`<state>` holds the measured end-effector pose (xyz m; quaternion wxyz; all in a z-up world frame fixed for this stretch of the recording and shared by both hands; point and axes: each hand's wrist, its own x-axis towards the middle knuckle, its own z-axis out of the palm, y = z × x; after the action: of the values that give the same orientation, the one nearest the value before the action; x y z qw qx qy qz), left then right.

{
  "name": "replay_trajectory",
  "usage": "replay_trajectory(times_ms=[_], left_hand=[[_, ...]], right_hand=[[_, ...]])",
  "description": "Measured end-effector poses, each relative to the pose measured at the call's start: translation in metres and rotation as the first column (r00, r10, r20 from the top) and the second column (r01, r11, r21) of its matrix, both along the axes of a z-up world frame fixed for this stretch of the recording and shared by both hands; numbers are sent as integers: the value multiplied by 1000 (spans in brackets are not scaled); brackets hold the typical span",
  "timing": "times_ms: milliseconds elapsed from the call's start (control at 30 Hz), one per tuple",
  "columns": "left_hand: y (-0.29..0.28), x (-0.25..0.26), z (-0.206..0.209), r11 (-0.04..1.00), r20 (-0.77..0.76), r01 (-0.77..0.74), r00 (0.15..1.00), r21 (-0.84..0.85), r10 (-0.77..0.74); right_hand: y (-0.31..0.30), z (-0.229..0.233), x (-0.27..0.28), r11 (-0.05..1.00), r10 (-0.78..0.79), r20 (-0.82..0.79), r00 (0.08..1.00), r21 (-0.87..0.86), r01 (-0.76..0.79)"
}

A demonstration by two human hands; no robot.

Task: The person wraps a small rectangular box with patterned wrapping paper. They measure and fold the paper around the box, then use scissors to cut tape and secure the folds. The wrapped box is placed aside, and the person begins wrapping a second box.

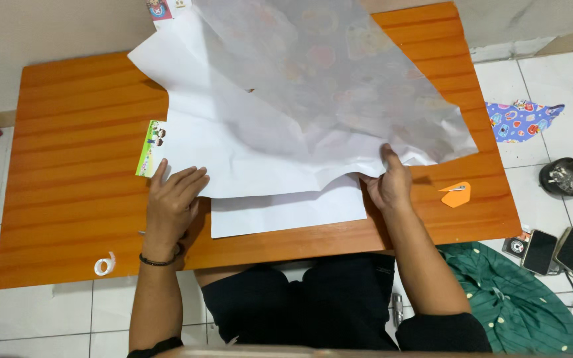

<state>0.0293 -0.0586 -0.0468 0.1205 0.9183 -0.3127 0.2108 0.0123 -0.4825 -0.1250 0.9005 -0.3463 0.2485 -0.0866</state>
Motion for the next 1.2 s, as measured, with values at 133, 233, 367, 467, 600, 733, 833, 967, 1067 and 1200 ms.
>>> replay_trajectory(times_ms=[133,233,367,467,600,733,833,967,1067,1200], left_hand=[[4,-10,11,999,120,-27,992,-21,29],[7,-20,14,998,113,-60,992,-12,61],[7,-35,12,995,76,-57,995,-85,63],[-2,-45,0,989,21,-19,1000,-148,22],[-32,-57,-30,979,-38,87,995,-185,-96],[-80,-78,-58,967,-62,220,971,-131,-229],[-116,-89,-66,948,-70,310,946,-78,-315],[-117,-84,-50,854,-184,371,870,-366,-457],[-69,-56,-26,922,-145,100,976,-374,-165],[-11,-5,-10,843,-242,-494,863,-214,444]], right_hand=[[-5,-8,-24,996,-73,101,992,-42,77],[-11,-14,-42,967,-177,195,965,-149,208],[-14,-21,-66,908,-275,318,907,-224,353],[-20,-26,-81,856,-394,288,873,-233,463],[-39,-20,-95,739,-476,372,797,-322,592],[-57,7,-121,451,-430,559,709,-547,705],[-62,28,-144,291,-431,576,694,-639,712],[-70,41,-151,315,-337,629,700,-626,714],[-73,37,-148,427,-357,626,694,-551,717],[-80,28,-150,537,-409,588,698,-463,705]])
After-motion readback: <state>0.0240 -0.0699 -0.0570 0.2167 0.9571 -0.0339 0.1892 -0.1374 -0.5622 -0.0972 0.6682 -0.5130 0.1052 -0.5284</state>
